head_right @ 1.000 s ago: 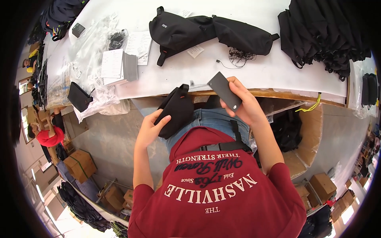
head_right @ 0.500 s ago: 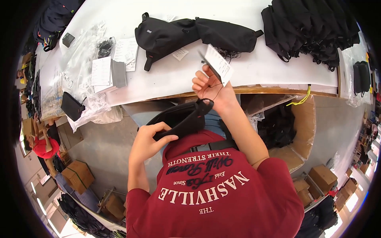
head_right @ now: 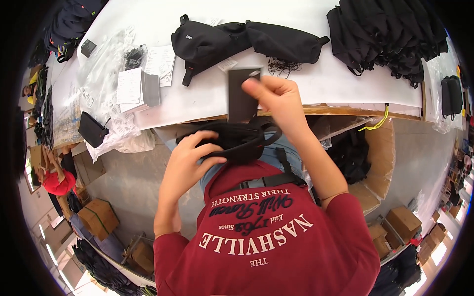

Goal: Insert warranty/instruction cards and packets into black fabric pouches.

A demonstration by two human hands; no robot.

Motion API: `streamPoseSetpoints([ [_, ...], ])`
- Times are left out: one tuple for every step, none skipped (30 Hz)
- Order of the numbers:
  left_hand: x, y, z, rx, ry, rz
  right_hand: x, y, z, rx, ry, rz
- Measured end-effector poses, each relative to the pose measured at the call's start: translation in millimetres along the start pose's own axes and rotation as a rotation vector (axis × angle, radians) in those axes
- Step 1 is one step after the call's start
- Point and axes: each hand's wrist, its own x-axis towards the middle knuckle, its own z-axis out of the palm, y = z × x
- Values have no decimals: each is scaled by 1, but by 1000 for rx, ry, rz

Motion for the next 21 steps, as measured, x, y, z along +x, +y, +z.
streamPoseSetpoints([
  [2,2,2,4,2,-6,-5,-9,6,-326,-124,-74],
  [8,3,4,46,70,52,-9,-18,12,-522,-169,-100],
  [13,3,6,87,139,110,-12,-26,18,-836,-238,-241],
  [15,1,8,59,122,86,-13,-23,17,-1028,-303,-368],
  [20,0,9,59,124,93,-15,-18,16,-1221,-364,-497],
  [26,-1,10,95,163,184,-18,-14,13,-1312,-456,-429],
  [30,-2,12,131,203,275,-20,-8,10,-1382,-535,-403],
  [29,-6,18,133,143,292,-22,-5,7,-1385,-565,-391],
  [31,-9,23,72,93,329,-25,-3,5,-1387,-594,-378],
  [31,-13,26,74,38,327,-26,-3,1,-1388,-597,-383],
  [32,-14,25,75,-19,325,-27,-2,-2,-1300,-619,-278],
  [33,-15,23,77,-16,325,-28,-3,-5,-1209,-638,-175],
  [37,-17,20,26,-84,289,-30,-5,-7,-1210,-639,-177],
  [43,-18,18,-26,-153,253,-32,-7,-9,-1149,-628,-105],
  [52,-21,16,-25,-147,253,-35,-10,-11,-1089,-620,-36],
  [68,-25,13,-270,-230,50,-37,-4,-17,-1066,-585,-91],
  [84,-28,12,-511,-315,-153,-38,-2,-22,-1068,-580,-94],
  [96,-35,17,-340,-73,-145,-38,-2,-23,-1032,-556,-30],
  [106,-46,27,-167,166,-134,-39,-1,-24,-995,-530,33],
  [119,-59,35,-169,166,-125,-39,1,-27,-999,-522,31],
  [130,-69,40,89,384,2,-39,4,-29,-995,-532,50],
])
